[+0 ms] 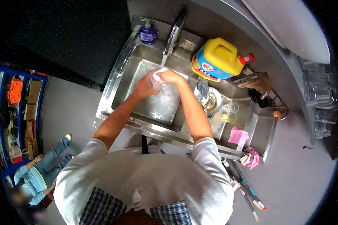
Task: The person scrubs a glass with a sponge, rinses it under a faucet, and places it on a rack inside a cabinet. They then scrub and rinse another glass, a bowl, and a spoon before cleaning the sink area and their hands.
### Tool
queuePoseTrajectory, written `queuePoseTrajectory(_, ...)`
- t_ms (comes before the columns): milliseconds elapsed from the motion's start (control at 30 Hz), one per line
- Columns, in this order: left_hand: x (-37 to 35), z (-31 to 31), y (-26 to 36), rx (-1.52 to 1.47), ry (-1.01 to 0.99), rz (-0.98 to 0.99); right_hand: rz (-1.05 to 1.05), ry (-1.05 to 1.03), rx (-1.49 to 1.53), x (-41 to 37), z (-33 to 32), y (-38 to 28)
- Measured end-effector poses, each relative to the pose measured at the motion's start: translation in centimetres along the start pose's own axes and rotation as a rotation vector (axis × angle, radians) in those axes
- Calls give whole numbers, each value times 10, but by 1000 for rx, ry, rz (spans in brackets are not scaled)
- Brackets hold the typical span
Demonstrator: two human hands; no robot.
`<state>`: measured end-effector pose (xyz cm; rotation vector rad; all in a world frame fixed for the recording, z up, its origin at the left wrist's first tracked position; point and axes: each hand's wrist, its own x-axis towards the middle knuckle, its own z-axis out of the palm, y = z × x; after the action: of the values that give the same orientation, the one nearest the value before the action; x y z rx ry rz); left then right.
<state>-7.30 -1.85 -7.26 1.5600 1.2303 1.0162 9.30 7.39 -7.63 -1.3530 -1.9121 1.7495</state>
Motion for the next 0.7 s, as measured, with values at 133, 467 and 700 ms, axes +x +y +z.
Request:
queuePoseTrajectory(133, -5, -24, 45, 698, -9, 176, 315, -193, 862, -6, 18, -3)
queuePoseTrajectory(467, 28, -80, 52, 291, -582, 70, -109, -200, 439, -12, 40, -30)
queuePoseTrajectory(700, 58, -76, 22, 536, -550, -47, -4, 43, 1069, -38, 37, -44)
